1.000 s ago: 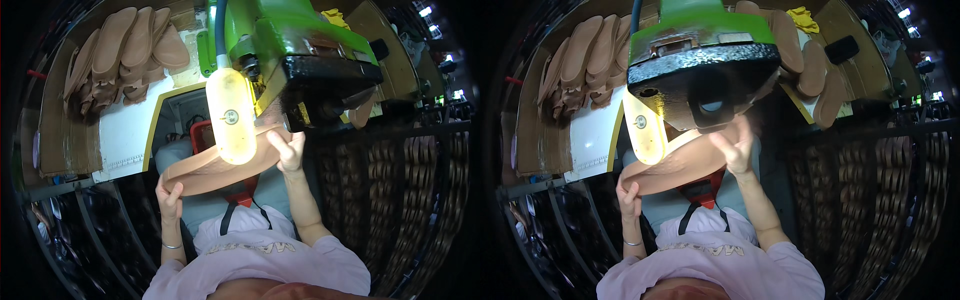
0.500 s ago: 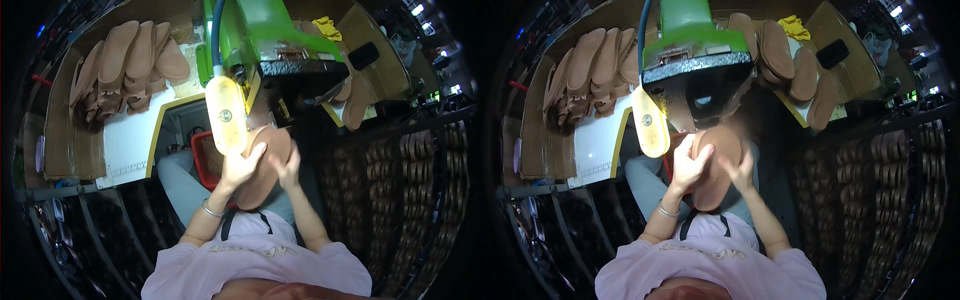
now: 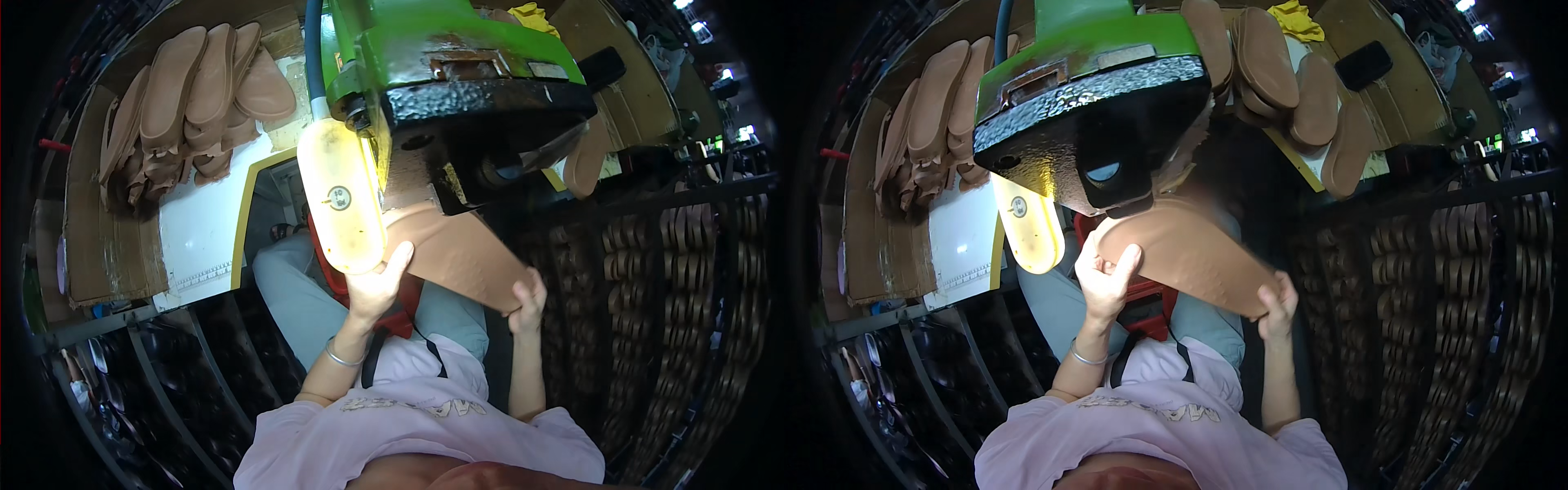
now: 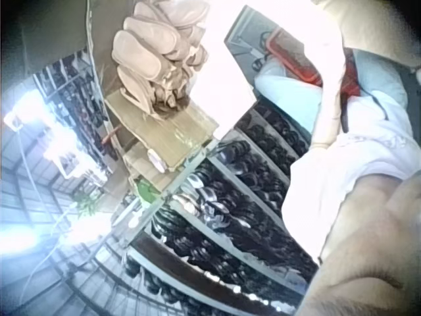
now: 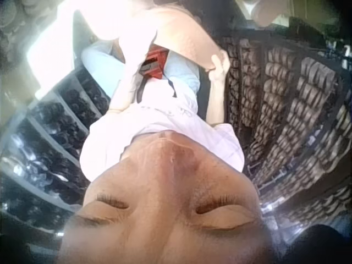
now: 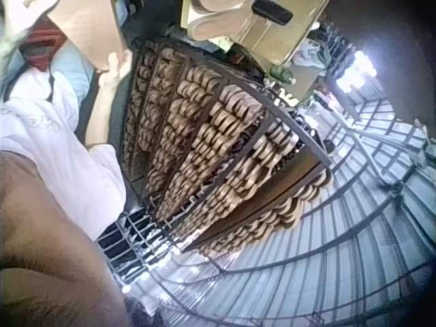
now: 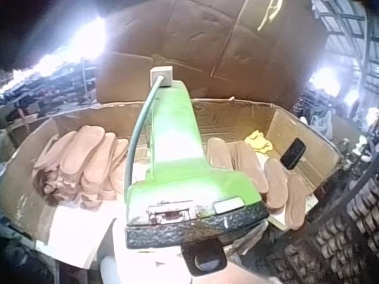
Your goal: The person sits on the floor and uses a green grinding machine to smooth the edges of brown shoe insoles. They pick up insoles from a pile, press them against the rotating grinding wheel, and then place the finished insoles onto a nearby metal rack.
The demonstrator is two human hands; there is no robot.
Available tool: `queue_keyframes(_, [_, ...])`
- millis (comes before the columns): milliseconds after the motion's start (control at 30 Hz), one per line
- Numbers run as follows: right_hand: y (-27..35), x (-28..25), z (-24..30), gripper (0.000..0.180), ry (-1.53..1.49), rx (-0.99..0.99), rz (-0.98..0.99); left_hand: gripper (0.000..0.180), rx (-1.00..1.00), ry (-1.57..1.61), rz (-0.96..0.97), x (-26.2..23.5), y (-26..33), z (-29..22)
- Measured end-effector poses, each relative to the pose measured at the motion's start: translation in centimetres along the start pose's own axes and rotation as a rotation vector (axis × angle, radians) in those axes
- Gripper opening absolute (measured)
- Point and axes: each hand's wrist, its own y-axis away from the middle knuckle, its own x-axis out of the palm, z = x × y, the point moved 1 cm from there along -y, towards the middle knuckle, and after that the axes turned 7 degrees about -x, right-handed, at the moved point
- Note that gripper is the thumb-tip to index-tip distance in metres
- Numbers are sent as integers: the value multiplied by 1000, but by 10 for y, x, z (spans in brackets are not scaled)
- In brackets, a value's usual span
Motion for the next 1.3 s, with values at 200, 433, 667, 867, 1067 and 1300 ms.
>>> queue_keyframes(200, [-83,31,46,42,186,-272,33,43,-110,-75,115,-22,0,-27])
queue_keyframes(433, [-117,91,59,39,170,-296,322,32,-64,87,-39,-55,9,-40])
queue_keyframes(667, [-91,135,36,43,166,-343,561,33,-113,161,-117,-139,18,-29])
queue_keyframes(867, [-72,165,26,67,272,-189,594,22,-264,223,-75,-181,36,-5])
queue_keyframes(1067, [-70,187,14,60,192,-252,588,24,-498,-90,64,-157,76,36])
queue_keyframes(1300, [-62,176,18,42,375,-441,533,30,-562,-269,207,-73,95,82])
